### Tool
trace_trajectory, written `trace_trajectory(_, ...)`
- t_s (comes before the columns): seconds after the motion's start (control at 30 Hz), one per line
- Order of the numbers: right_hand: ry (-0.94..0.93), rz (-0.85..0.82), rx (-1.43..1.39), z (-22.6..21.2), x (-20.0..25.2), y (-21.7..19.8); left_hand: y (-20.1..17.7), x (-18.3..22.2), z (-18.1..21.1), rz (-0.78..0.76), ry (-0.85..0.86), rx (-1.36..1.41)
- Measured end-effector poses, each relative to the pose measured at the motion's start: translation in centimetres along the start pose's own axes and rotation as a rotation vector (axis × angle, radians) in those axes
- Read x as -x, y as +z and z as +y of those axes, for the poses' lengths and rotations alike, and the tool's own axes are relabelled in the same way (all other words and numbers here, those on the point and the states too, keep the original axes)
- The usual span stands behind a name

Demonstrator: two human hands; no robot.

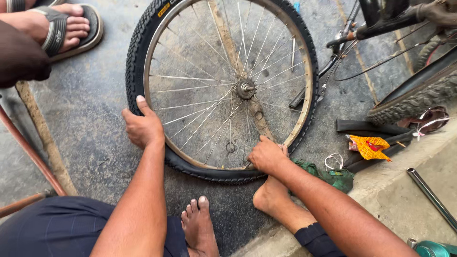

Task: The person repairs a bicycle inner tube by applying an orange patch, using pliers and a small tool to secure it, then places the tube back inside the tire and fits the tire onto the wheel rim.

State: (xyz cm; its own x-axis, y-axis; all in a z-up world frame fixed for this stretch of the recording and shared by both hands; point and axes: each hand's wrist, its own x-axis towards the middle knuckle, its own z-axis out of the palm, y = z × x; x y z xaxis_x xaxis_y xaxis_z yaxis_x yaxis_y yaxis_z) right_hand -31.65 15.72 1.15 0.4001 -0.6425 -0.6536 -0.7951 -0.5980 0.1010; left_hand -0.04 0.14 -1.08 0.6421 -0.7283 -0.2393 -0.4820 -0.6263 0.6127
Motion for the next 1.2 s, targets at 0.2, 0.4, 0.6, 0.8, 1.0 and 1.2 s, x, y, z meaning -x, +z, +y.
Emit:
trace_trajectory(0.2,-0.027,-0.13,0.41,-3.9,-0.5,1.9,-0.6,0.2,0.7,-0.056,-0.007,-0.006)
trace_trajectory(0.4,0.566,-0.034,0.186,-11.1,0.7,5.2,0.0,-0.1,0.9,-0.032,-0.006,0.043)
trace_trajectory(0.6,0.872,0.249,-0.019,-13.3,1.9,4.6,0.6,-1.2,0.1,0.044,0.056,0.077)
trace_trajectory(0.8,0.946,0.311,-0.104,-14.9,3.2,4.7,0.7,-1.5,-1.0,-0.086,0.01,0.126)
trace_trajectory(1.0,1.067,0.494,-0.307,-17.4,1.9,9.9,1.5,-2.1,-1.4,-0.079,0.024,0.098)
trace_trajectory(1.2,1.162,0.546,-0.928,-20.0,-0.8,13.8,1.2,-1.9,-1.3,-0.084,0.007,0.086)
